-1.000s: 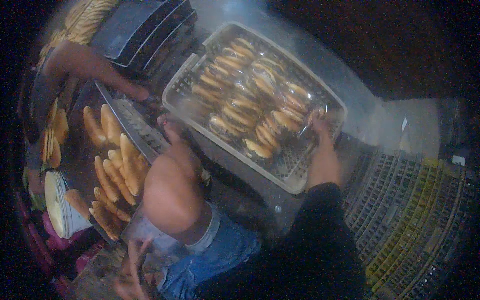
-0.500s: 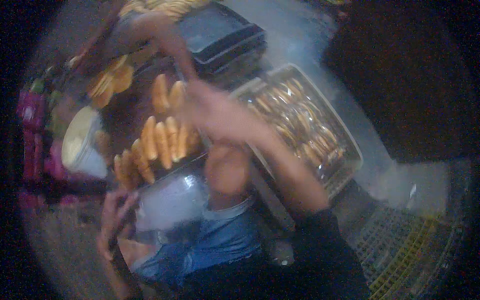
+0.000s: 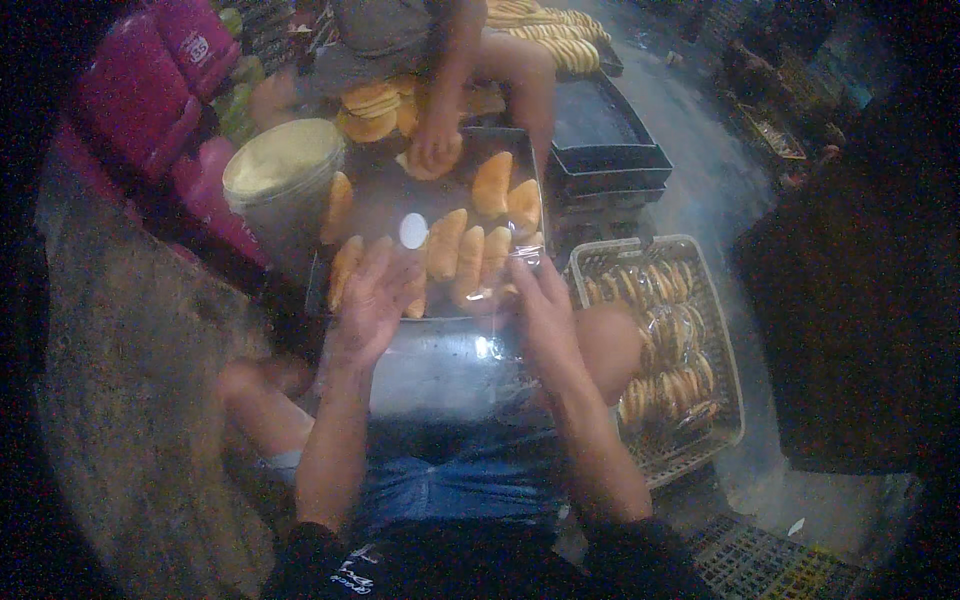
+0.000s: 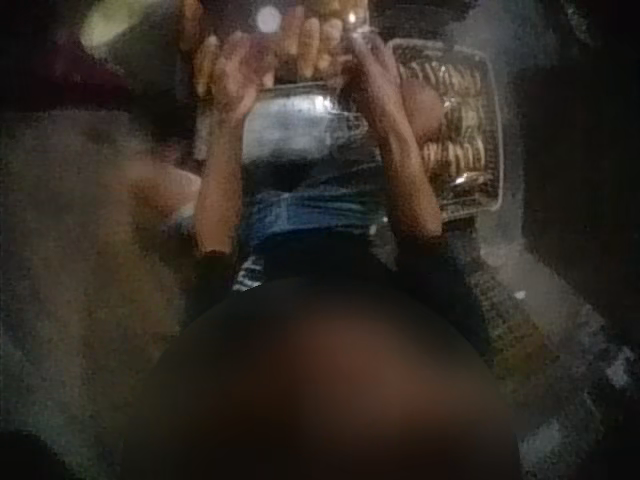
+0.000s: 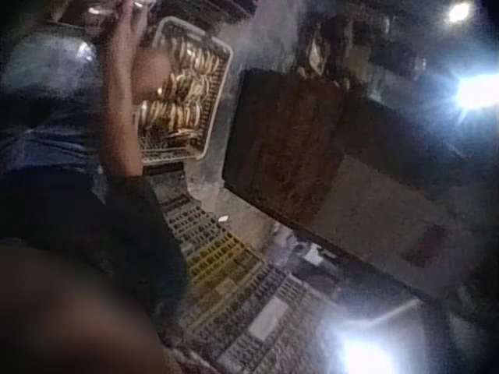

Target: The person sits on the floor and repeatedly picks up buns, opens them, spreads a white paste inside, and places them into a plastic basket. The person works alongside another person who is also preparing buns.

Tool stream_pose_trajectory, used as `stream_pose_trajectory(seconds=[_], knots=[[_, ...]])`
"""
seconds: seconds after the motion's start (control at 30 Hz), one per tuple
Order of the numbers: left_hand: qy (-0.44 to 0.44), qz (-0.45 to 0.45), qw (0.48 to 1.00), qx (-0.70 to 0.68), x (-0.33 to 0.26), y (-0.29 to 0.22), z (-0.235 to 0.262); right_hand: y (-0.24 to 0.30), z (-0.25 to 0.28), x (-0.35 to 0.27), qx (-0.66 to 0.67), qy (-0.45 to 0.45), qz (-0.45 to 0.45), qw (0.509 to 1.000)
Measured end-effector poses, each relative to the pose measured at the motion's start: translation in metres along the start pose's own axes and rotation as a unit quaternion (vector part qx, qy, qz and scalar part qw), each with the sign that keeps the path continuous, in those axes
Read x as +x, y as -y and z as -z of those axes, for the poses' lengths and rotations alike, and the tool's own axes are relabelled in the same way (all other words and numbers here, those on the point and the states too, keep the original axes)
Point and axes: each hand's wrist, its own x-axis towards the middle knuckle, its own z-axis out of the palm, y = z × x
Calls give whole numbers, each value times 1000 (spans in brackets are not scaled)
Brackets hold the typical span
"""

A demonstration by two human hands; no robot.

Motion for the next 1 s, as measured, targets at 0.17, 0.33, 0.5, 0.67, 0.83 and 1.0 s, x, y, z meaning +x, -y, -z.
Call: stream_pose_trajectory(seconds=[0.17,0.33,0.5,0.67,0.83,1.0], knots=[[-54,-27,991,121,6,-18,-9,-25,-12,-13,-51,-23,-2,998],[-216,-81,967,107,23,-44,17,-26,-48,34,-121,-6,27,992],[-271,-211,939,-31,55,-85,86,-35,-72,142,-235,9,155,960],[-212,-237,934,-162,77,-81,196,-73,-69,236,-641,298,238,666],[208,-41,354,-911,101,-64,247,-123,-76,284,-775,271,275,500],[399,251,-646,-600,101,-59,225,-134,-58,328,-631,197,190,726]])
